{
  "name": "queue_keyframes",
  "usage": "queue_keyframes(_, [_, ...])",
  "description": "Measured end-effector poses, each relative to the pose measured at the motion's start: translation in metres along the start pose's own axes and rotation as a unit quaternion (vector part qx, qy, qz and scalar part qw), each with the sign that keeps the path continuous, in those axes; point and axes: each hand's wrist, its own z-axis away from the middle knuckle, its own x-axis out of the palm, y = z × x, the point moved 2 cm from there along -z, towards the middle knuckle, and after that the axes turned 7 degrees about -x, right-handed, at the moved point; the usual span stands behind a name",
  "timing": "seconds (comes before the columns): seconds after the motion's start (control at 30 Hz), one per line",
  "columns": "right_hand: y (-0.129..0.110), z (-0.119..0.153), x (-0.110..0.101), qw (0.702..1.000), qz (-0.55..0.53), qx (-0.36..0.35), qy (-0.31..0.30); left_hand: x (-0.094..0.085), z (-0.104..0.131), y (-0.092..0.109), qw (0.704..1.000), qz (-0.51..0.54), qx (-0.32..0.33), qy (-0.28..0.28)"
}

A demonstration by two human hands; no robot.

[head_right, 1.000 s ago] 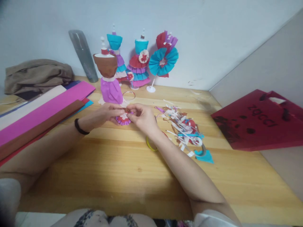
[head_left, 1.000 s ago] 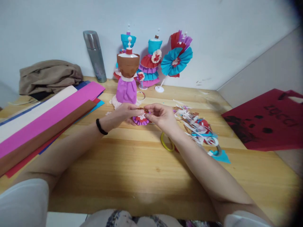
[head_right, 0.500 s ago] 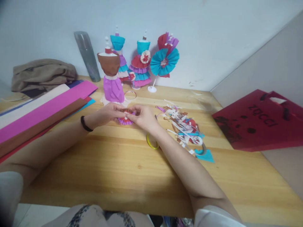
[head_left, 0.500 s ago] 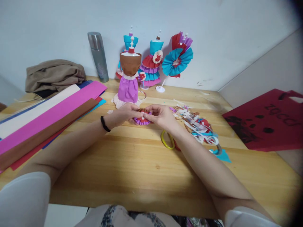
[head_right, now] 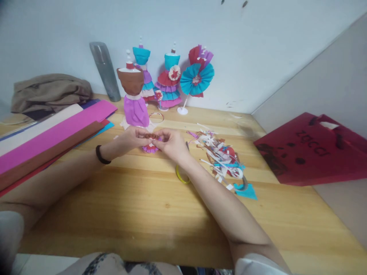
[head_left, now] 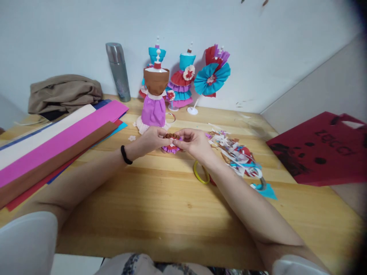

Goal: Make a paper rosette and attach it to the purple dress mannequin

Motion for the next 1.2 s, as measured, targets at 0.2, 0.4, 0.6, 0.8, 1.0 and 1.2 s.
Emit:
queue_keyframes(0.2, [0.000,-0.002,-0.002,0.999,-0.042,0.013,0.021,0.000,-0.001,-0.004,0.999,0.036,-0.007,-0.040])
queue_keyframes(0.4, [-0.008,0.002,-0.001,0.994,0.024,-0.095,0.043,0.000,-0.002,-0.005,0.992,-0.015,0.123,0.004])
queue_keyframes(0.6, [-0.038,0.021,-0.008,0.897,0.235,-0.362,0.094,-0.013,0.021,0.023,0.924,-0.211,0.286,0.144])
queue_keyframes(0.8, [-0.047,0.031,-0.010,0.842,0.270,-0.446,0.139,-0.013,0.031,0.023,0.900,-0.272,0.325,0.104])
queue_keyframes(1.0, [-0.043,0.019,-0.003,0.975,0.083,-0.199,0.056,-0.018,0.034,0.038,0.913,-0.255,0.317,0.038])
queue_keyframes(1.2, [-0.008,0.022,0.030,0.972,-0.099,0.093,-0.192,-0.044,0.044,0.063,0.947,-0.188,0.255,0.046])
